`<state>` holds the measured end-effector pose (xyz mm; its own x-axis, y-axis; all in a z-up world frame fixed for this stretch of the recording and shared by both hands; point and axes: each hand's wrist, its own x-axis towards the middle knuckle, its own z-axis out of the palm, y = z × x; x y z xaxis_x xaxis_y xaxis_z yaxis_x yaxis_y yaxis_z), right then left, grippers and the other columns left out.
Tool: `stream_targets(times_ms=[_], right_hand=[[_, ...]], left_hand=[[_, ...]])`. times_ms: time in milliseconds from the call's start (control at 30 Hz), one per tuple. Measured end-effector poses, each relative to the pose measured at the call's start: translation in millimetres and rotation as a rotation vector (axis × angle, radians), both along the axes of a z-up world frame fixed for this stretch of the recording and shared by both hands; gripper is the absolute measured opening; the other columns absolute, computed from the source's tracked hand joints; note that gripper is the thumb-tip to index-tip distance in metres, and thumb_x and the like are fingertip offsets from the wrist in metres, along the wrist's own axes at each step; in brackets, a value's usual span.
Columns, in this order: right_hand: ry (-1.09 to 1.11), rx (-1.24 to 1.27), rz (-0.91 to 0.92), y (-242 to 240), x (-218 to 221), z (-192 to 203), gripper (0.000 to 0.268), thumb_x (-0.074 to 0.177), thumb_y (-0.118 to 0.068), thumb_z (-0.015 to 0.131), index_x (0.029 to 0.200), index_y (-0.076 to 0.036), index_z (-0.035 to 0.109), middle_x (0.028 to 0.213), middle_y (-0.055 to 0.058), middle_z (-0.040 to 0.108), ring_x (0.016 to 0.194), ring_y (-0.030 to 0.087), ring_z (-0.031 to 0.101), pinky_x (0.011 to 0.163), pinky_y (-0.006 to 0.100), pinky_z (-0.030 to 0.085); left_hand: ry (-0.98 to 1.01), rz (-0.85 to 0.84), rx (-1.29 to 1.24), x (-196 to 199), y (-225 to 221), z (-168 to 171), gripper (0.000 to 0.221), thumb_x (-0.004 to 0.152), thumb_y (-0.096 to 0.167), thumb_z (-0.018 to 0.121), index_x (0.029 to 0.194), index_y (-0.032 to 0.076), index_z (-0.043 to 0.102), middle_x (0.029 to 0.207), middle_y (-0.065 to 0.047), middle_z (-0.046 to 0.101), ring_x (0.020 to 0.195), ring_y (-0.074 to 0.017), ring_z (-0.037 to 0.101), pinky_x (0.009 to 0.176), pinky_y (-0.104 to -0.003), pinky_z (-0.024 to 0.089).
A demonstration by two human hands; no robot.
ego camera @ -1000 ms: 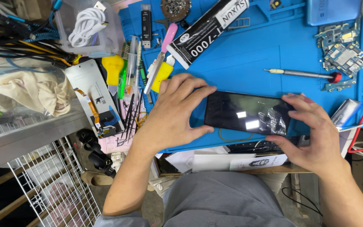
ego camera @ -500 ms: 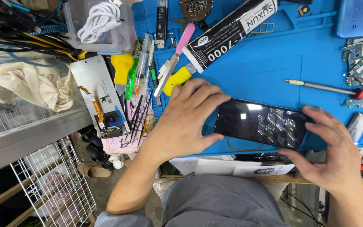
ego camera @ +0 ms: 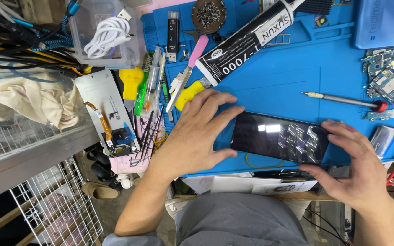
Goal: The person applies adhesive from a tube onto the internal frame of a disassembled phone, then takes a blue back cover and presses it onto the phone before applying a screen protector to the front.
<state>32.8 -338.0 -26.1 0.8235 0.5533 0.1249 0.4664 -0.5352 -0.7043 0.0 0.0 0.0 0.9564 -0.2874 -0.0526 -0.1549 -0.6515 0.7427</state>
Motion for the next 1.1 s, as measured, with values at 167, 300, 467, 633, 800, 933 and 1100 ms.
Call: stream_targets(times_ms=[167, 300, 467, 633, 800, 933, 1100], right_hand=[[0.011, -0.044, -0.026, 4, -1, 6, 0.078, 0.064, -0.017, 0.092, 0.130, -0.003, 0.052, 0.136, 0.020, 0.064, 0.133, 0.037, 0.062, 0.115, 0.044, 0.050], [0.022, -0.073, -0.027, 8, -1, 14, 0.079, 0.065, -0.018, 0.091, 0.131, -0.003, 0.050, 0.137, 0.019, 0.064, 0.132, 0.035, 0.062, 0.112, 0.041, 0.049], [0.033, -0.101, -0.026, 10, -3, 23, 0.082, 0.065, -0.018, 0.090, 0.134, -0.003, 0.048, 0.138, 0.018, 0.063, 0.133, 0.035, 0.060, 0.111, 0.042, 0.049], [0.035, -0.057, -0.033, 12, -7, 26, 0.080, 0.068, -0.017, 0.089, 0.135, -0.002, 0.050, 0.139, 0.018, 0.063, 0.133, 0.034, 0.060, 0.112, 0.042, 0.049], [0.018, -0.030, -0.030, 13, -8, 28, 0.078, 0.068, -0.017, 0.089, 0.135, -0.001, 0.051, 0.139, 0.018, 0.063, 0.134, 0.034, 0.060, 0.112, 0.041, 0.048], [-0.003, -0.032, -0.028, 14, -9, 29, 0.079, 0.068, -0.017, 0.089, 0.135, -0.001, 0.051, 0.139, 0.018, 0.063, 0.135, 0.034, 0.059, 0.113, 0.042, 0.048], [-0.012, -0.047, -0.029, 14, -9, 29, 0.079, 0.068, -0.018, 0.089, 0.136, -0.002, 0.052, 0.139, 0.016, 0.063, 0.136, 0.034, 0.058, 0.114, 0.042, 0.047]], left_hand=[[-0.017, 0.007, 0.002, -2, -2, -3, 0.082, 0.064, 0.031, 0.091, 0.136, 0.010, 0.057, 0.143, -0.010, 0.049, 0.139, -0.0371, 0.038, 0.113, -0.051, 0.034], [-0.034, -0.020, 0.000, -3, 0, -1, 0.084, 0.064, 0.031, 0.091, 0.138, 0.008, 0.057, 0.142, -0.010, 0.049, 0.139, -0.0372, 0.038, 0.114, -0.050, 0.033], [-0.043, -0.079, -0.009, -7, 6, 3, 0.088, 0.066, 0.027, 0.090, 0.142, 0.004, 0.054, 0.144, -0.013, 0.048, 0.141, -0.0376, 0.038, 0.118, -0.048, 0.033], [-0.062, -0.077, 0.000, -10, 5, 7, 0.085, 0.065, 0.026, 0.091, 0.139, 0.004, 0.055, 0.144, -0.013, 0.049, 0.140, -0.0376, 0.039, 0.117, -0.048, 0.034], [-0.066, -0.075, 0.011, -11, 3, 10, 0.085, 0.065, 0.026, 0.091, 0.139, 0.004, 0.055, 0.145, -0.012, 0.049, 0.140, -0.0374, 0.039, 0.116, -0.048, 0.035], [-0.064, -0.075, 0.014, -12, 3, 10, 0.085, 0.066, 0.025, 0.090, 0.140, 0.004, 0.055, 0.145, -0.012, 0.049, 0.140, -0.0372, 0.039, 0.117, -0.048, 0.035], [-0.061, -0.075, 0.023, -12, 2, 11, 0.085, 0.066, 0.025, 0.090, 0.140, 0.004, 0.055, 0.145, -0.012, 0.049, 0.140, -0.0374, 0.039, 0.117, -0.048, 0.034]])
